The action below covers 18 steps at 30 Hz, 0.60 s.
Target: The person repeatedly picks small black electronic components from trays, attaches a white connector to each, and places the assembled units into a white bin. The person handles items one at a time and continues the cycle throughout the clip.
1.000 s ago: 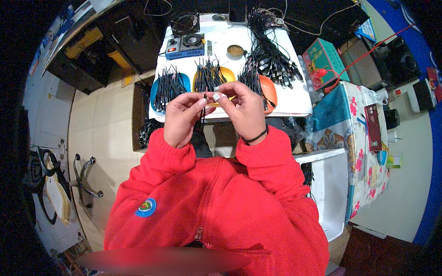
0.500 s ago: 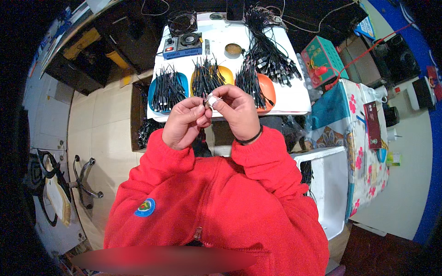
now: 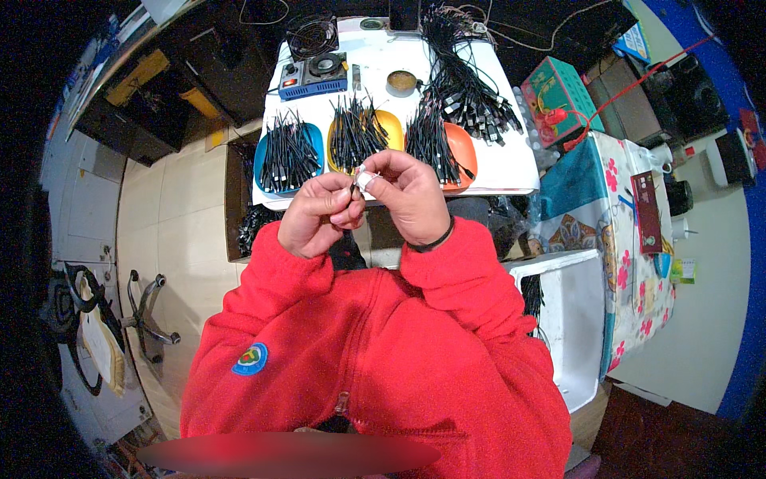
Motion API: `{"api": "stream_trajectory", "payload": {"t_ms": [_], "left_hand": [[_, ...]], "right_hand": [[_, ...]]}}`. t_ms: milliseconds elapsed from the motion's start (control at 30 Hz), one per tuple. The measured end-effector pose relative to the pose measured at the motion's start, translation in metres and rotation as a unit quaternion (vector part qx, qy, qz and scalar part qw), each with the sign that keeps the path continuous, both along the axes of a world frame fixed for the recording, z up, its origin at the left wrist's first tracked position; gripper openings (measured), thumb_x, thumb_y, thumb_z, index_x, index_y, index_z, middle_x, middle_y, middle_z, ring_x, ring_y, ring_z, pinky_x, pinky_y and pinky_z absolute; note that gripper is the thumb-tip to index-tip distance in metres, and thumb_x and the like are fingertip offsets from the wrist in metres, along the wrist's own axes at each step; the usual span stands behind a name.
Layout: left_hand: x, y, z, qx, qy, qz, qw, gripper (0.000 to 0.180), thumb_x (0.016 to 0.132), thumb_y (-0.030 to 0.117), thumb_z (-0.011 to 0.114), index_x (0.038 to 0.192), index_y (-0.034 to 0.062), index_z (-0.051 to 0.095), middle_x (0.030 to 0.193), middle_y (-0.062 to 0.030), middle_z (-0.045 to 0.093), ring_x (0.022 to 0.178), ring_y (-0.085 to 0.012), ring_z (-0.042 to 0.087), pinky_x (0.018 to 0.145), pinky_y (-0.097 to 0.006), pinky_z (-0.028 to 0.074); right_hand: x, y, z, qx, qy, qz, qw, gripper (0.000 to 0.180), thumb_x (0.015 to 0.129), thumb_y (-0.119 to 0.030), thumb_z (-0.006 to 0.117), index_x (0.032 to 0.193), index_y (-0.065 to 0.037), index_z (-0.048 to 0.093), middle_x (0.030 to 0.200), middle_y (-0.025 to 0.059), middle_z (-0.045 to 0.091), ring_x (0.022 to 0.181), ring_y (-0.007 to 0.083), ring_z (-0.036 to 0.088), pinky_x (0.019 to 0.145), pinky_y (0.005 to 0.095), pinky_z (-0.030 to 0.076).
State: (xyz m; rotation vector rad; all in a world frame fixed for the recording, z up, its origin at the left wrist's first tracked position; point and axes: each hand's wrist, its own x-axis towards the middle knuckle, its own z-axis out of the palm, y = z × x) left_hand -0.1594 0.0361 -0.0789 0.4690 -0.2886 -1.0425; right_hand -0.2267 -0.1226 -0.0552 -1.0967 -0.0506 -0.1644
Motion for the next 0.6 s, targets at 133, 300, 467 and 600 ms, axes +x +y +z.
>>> {"api": "stream_trajectory", "payload": {"t_ms": [133,300,467,600], "left_hand": [[-0.005,-0.004,0.0,-0.033,-0.002,0.051,0.998,0.012,0.088,0.001,0.057,0.099,-0.0024,0.06,0.081,-0.0136,0.065,0.057,-0.0095,0.049,0.055,-0.021,0.038],[-0.004,-0.001,0.005,0.075,-0.168,0.087,0.979,0.017,0.09,0.001,0.056,0.106,-0.0036,0.06,0.081,-0.0119,0.064,0.064,-0.0094,0.054,0.055,-0.019,0.039],[-0.007,-0.003,0.004,0.215,-0.352,0.131,0.901,0.02,0.088,0.002,0.06,0.106,-0.0059,0.063,0.09,-0.0085,0.066,0.074,-0.0102,0.06,0.066,-0.022,0.049],[-0.003,-0.016,-0.009,0.203,-0.315,0.135,0.917,0.018,0.088,0.002,0.06,0.104,-0.006,0.063,0.087,-0.008,0.066,0.073,-0.0105,0.06,0.065,-0.023,0.048]], "right_hand": [[-0.001,0.007,-0.005,0.118,0.004,0.036,0.992,0.012,0.088,-0.001,0.059,0.099,0.001,0.057,0.085,0.0066,0.062,0.075,0.0127,0.061,0.072,0.0244,0.049],[-0.002,-0.001,-0.004,0.11,0.042,0.031,0.993,0.011,0.087,-0.003,0.058,0.098,-0.001,0.055,0.085,0.0053,0.061,0.075,0.0123,0.06,0.071,0.0246,0.049],[0.0,-0.011,-0.019,0.207,0.113,0.144,0.961,0.018,0.088,-0.01,0.052,0.105,-0.004,0.051,0.086,0.0058,0.059,0.078,0.0173,0.058,0.069,0.028,0.048],[0.004,-0.031,-0.042,0.206,0.137,0.151,0.957,0.019,0.089,-0.011,0.053,0.108,-0.004,0.054,0.085,0.0045,0.058,0.076,0.0159,0.058,0.068,0.0252,0.047]]}}
